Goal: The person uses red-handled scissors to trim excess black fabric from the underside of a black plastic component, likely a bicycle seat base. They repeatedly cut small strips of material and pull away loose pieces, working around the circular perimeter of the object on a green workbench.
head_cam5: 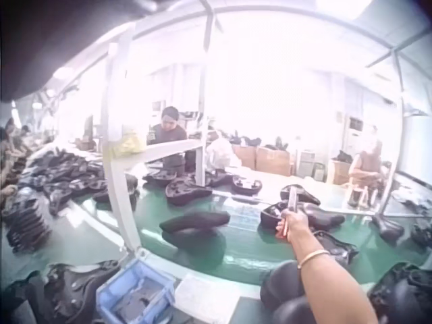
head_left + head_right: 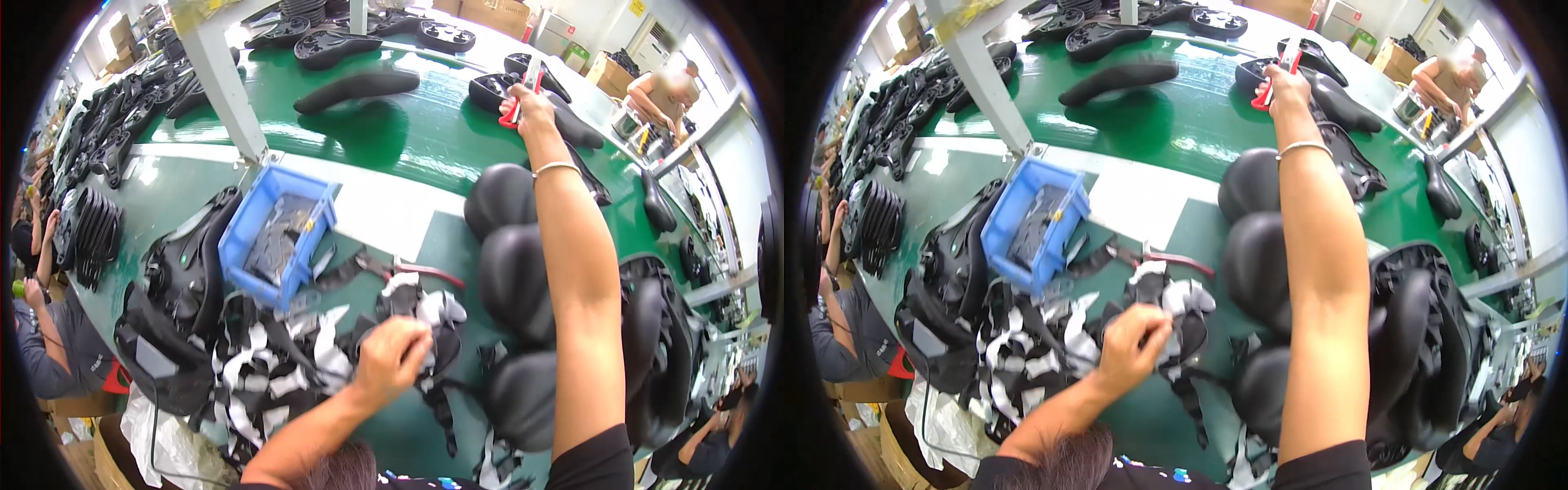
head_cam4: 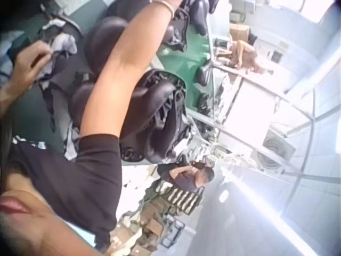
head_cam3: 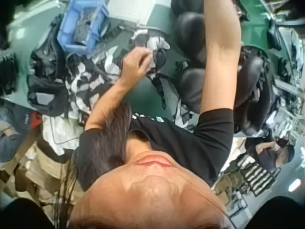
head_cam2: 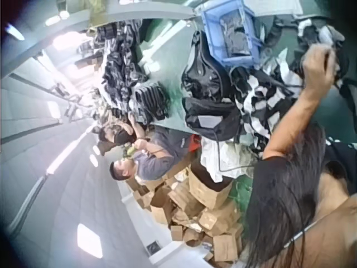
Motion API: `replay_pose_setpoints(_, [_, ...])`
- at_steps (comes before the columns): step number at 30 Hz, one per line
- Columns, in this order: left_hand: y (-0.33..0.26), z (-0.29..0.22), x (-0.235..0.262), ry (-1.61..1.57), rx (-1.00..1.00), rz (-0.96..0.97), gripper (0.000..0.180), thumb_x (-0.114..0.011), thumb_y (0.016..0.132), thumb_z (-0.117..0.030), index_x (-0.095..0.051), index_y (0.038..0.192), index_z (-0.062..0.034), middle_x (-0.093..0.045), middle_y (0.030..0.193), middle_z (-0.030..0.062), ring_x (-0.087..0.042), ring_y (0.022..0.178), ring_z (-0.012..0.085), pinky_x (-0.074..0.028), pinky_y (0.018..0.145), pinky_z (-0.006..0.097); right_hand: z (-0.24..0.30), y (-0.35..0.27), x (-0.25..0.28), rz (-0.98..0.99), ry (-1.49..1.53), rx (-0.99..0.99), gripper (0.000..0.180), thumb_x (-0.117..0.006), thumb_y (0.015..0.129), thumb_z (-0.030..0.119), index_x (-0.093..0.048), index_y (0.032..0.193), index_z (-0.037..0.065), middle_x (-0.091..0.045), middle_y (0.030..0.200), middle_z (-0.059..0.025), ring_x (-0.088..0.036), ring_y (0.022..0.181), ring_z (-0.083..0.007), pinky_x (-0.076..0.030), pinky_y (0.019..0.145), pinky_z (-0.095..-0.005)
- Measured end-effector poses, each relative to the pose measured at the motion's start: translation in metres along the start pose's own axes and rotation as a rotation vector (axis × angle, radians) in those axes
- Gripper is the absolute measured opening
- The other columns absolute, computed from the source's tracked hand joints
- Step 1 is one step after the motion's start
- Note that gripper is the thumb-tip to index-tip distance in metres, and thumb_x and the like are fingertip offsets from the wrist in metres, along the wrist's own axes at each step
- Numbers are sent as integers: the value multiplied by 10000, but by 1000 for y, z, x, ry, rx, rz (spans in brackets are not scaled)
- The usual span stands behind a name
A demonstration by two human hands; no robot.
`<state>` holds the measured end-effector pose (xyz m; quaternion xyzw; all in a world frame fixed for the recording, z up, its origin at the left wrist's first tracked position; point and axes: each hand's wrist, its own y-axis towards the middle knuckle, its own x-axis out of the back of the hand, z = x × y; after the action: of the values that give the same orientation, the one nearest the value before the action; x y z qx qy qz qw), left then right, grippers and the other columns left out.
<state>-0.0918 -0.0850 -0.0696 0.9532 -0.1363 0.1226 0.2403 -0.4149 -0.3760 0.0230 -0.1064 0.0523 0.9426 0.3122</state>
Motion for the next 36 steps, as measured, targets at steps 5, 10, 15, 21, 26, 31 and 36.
replay_pose_setpoints(5, [-3, -2, 14, -55, 62, 82, 115, -695, 774, -19, -637, 873, -13, -660, 828, 116, -652, 743, 273, -515, 668, 340, -83, 106, -15, -135, -383, -149, 383, -778, 687, 124, -589, 1013, 54, -552, 802, -71, -547, 588, -206, -498, 465, -423])
replay_pose_setpoints(10, [2, -3, 11, -107, 98, 105, 135, -708, 765, -33, -637, 879, -18, -665, 828, 114, -660, 753, 269, -516, 668, 350, -88, 118, -8, -149, -500, -37, 436, -755, 720, 137, -553, 1091, 31, -550, 881, -71, -605, 735, -252, -595, 568, -445])
replay_pose_setpoints(15, [0, -5, 10, -174, 255, 30, 104, -624, 884, -109, -612, 921, -13, -632, 838, 93, -633, 747, 175, -499, 658, 319, -22, 6, -30, 189, -266, -171, 506, -742, 757, 195, -493, 1141, -20, -595, 904, -140, -650, 691, -295, -598, 491, -332])
replay_pose_setpoints(21, [11, 26, 37, -1088, 452, -45, 582, -309, 991, -534, -571, 1098, -25, -654, 987, 105, -632, 815, 198, -499, 765, 341, 77, -201, -4, 513, -189, -289, 513, -732, 791, 218, -461, 1157, -19, -590, 802, -102, -657, 527, -231, -524, 396, -230])
replay_pose_setpoints(26, [-2, -32, 94, -1432, 711, 32, 590, -432, 941, -482, -473, 1311, -25, -567, 1264, 161, -598, 1098, 291, -486, 947, 447, 80, -354, 76, 825, -344, -180, 271, -702, 772, 110, -586, 987, -7, -574, 732, -23, -569, 562, -102, -459, 480, -221])
replay_pose_setpoints(31, [-68, -45, 106, -987, 862, 117, 656, -659, 808, -263, -415, 1343, 29, -586, 1187, 130, -599, 1059, 183, -483, 926, 320, 39, -442, 124, 821, -740, 18, 327, -753, 753, 91, -612, 1022, -32, -567, 753, -61, -470, 666, -110, -436, 662, -252])
replay_pose_setpoints(36, [-74, -65, 117, -710, 911, 244, 592, -699, 781, -252, -476, 1247, 38, -620, 1044, 115, -650, 874, 181, -550, 760, 300, 38, -483, 169, 649, -867, 425, 585, -761, 747, 163, -539, 1281, 73, -655, 920, -112, -633, 731, -265, -510, 669, -331])
